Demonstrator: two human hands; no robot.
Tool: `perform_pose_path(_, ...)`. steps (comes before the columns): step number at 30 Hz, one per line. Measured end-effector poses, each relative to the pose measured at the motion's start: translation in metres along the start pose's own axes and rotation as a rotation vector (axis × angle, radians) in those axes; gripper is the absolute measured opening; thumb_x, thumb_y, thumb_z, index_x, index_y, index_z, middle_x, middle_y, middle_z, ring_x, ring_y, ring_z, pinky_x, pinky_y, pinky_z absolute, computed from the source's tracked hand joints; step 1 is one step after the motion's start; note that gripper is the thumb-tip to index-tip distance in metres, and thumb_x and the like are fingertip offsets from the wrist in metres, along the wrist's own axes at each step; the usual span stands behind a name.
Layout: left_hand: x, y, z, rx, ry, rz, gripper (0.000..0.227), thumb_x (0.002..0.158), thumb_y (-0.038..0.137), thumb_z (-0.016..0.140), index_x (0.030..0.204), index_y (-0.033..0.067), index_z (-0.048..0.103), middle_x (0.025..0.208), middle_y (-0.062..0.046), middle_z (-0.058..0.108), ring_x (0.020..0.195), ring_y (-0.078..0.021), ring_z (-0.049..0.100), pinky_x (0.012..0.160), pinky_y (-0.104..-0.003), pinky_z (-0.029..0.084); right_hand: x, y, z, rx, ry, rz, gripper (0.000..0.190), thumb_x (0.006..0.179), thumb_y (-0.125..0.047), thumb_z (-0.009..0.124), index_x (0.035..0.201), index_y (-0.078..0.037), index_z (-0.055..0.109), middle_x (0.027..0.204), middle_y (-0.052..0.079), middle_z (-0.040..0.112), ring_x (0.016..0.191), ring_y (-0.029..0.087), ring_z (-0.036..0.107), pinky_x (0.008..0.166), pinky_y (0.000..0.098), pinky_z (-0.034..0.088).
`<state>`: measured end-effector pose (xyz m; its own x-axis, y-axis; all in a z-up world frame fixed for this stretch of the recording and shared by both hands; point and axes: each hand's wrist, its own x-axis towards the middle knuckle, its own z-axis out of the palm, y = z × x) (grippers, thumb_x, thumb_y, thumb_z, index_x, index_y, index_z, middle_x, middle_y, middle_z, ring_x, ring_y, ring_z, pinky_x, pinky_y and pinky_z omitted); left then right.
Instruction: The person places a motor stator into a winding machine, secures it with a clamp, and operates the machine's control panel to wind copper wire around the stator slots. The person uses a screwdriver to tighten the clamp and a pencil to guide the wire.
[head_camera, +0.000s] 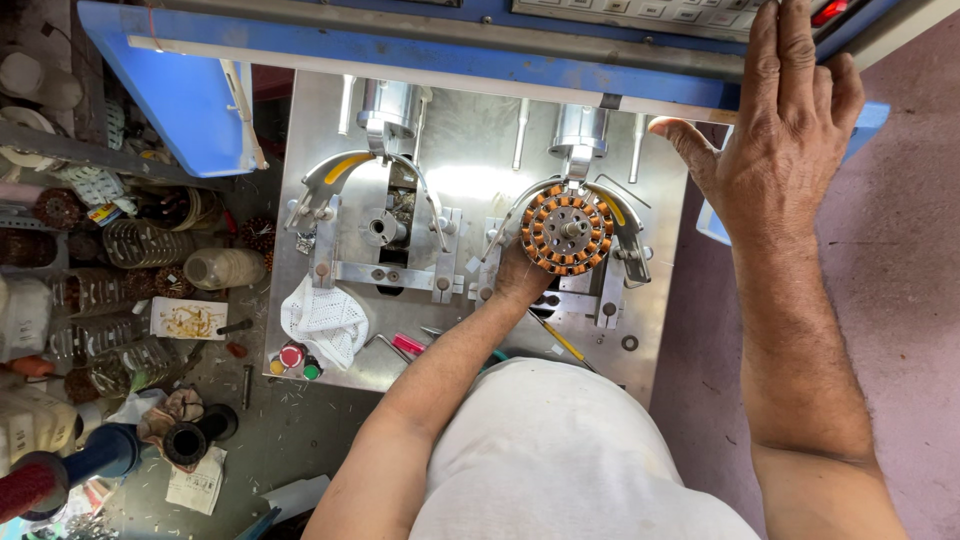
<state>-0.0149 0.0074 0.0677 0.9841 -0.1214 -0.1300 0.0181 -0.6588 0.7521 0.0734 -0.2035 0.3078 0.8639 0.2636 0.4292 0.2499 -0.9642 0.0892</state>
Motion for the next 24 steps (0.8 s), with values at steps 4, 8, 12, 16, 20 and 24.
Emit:
perform_pose_path(4,0.0007,-0.0026,0.0024,0.013,0.006,-0.001,0.022,0.094,0.021,0.067,0.112,0.0071,0.068,0.108,-0.014,0.073,0.102,-0.0295,0.072,0.087,-0.040,0.059,0.0005,-0.0011,-0.0022,0.013,-0.005,0.002,0.126,0.076,-0.064,0.090,0.170,-0.008,0.026,0.172,0.015,0.032,0.153,0.027,0.042,0.118,0.0538,0.031)
perform_pose_path(8,0.0011,-0.0050,0.0047,-0.012,0.016,-0.032,0.021,0.094,0.020,0.066,0.110,0.0067,0.069,0.105,-0.015,0.074,0.100,-0.0313,0.072,0.085,-0.042,0.059,0.0002,-0.0030,-0.0045,0.024,-0.016,0.008,0.126,0.076,-0.064,0.089,0.170,-0.008,0.026,0.172,0.016,0.032,0.154,0.028,0.041,0.119,0.0541,0.030)
perform_pose_path(12,0.0023,-0.0051,0.0044,0.000,0.022,-0.021,0.020,0.094,0.019,0.066,0.109,0.0062,0.069,0.105,-0.016,0.074,0.100,-0.0326,0.072,0.084,-0.042,0.059,0.0012,-0.0043,-0.0068,0.046,-0.020,0.011,0.125,0.077,-0.064,0.089,0.169,-0.006,0.027,0.171,0.018,0.031,0.153,0.029,0.041,0.118,0.0549,0.029)
perform_pose_path(16,0.0021,-0.0033,0.0027,-0.042,0.026,-0.058,0.020,0.093,0.019,0.065,0.108,0.0054,0.069,0.106,-0.016,0.074,0.100,-0.0326,0.072,0.083,-0.042,0.060,0.0007,-0.0050,-0.0083,0.051,-0.023,0.013,0.125,0.077,-0.065,0.089,0.169,-0.006,0.028,0.171,0.018,0.031,0.152,0.029,0.043,0.119,0.0553,0.029)
perform_pose_path(20,0.0027,-0.0007,0.0010,-0.096,0.005,-0.141,0.023,0.094,0.020,0.066,0.111,0.0052,0.067,0.106,-0.016,0.073,0.100,-0.0321,0.072,0.084,-0.042,0.060,-0.0008,-0.0036,-0.0070,0.057,-0.020,0.012,0.124,0.078,-0.064,0.089,0.169,-0.006,0.028,0.172,0.018,0.031,0.151,0.030,0.045,0.119,0.0553,0.028)
perform_pose_path(24,0.0028,0.0011,-0.0002,-0.101,-0.004,-0.163,0.023,0.094,0.020,0.065,0.111,0.0053,0.067,0.107,-0.015,0.073,0.101,-0.0309,0.072,0.084,-0.041,0.060,-0.0015,-0.0009,-0.0027,0.049,-0.007,-0.007,0.123,0.078,-0.066,0.088,0.165,-0.004,0.028,0.173,0.018,0.029,0.146,0.030,0.050,0.121,0.0551,0.028)
